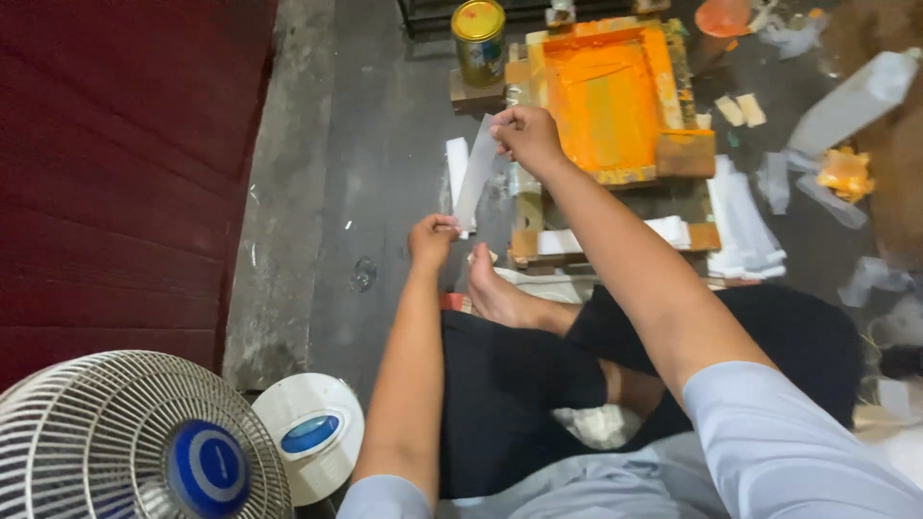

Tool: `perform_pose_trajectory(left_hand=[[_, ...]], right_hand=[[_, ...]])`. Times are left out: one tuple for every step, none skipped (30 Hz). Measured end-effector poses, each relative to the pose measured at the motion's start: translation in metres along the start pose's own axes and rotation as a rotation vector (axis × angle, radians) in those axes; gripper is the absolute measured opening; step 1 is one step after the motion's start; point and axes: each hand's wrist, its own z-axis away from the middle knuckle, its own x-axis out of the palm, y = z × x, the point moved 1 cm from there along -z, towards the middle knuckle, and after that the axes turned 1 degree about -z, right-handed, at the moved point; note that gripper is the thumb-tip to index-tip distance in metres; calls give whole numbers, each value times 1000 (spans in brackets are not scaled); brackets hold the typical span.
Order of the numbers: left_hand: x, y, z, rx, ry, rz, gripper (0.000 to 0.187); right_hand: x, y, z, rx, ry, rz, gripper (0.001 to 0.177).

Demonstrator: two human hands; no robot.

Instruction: The person sits on the floor and repeatedly places a white strip under a screen printing frame, then uses a squeegee to pull orange ink across the screen. The person removes the strip, places it aside, and repeats the process with new strips.

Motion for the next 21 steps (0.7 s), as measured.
perform_pose_trajectory(left_hand=[[-1, 4, -2, -8, 7, -2, 22], [0, 5, -1, -43, -6, -40, 23], [0, 7, -1, -78, -19, -79, 25], [-1, 12, 4, -91, -20, -82, 25], [-2, 17, 8, -133, -26, -116, 26], [0, 28, 8, -167, -31, -147, 26], [3, 26, 8, -172, -31, -147, 26], [5, 25, 6, -182, 6, -163, 33], [6, 23, 4, -193, 43, -179, 41], [8, 19, 3, -199, 44, -181, 41], [9, 14, 2, -142, 72, -183, 36], [12, 11, -1, -78, 100, -183, 33], [15, 14, -14, -79, 100, -185, 33], [18, 9, -16, -108, 90, -195, 24], [21, 5, -19, -137, 79, -204, 18], [21, 8, -22, -143, 76, -208, 18], [21, 12, -23, -148, 62, -186, 18], [23, 13, -20, -160, 45, -160, 20], [22, 19, -17, -174, 40, -161, 20], [21, 26, -16, -205, 24, -120, 25], [19, 33, -15, -237, 9, -79, 30]], right_hand=[[7, 10, -16, 4, -9, -3, 19], [13, 23, -29, -19, 5, 59, 18], [19, 36, -42, -42, 19, 121, 19], [28, 23, -38, -29, 13, 119, 19], [36, 10, -34, 101, 42, 217, 28], [41, -6, -34, 223, 71, 317, 37], [43, 7, -43, 226, 68, 317, 37], [48, 20, -52, 219, 63, 353, 38], [53, 33, -62, 211, 58, 390, 40], [57, 43, -69, 216, 53, 388, 40], [60, 53, -76, 226, 51, 437, 36], [63, 63, -84, 231, 54, 485, 32], [66, 66, -99, 232, 53, 483, 32], [71, 77, -105, 229, 97, 443, 29], [76, 87, -110, 227, 142, 403, 27], [82, 91, -116, 234, 140, 402, 27], [87, 94, -120, 261, 169, 429, 25], [90, 99, -120, 293, 193, 463, 23], [92, 108, -122, 305, 187, 467, 23], [94, 114, -127, 305, 183, 473, 24], [95, 119, -130, 304, 179, 478, 24]])
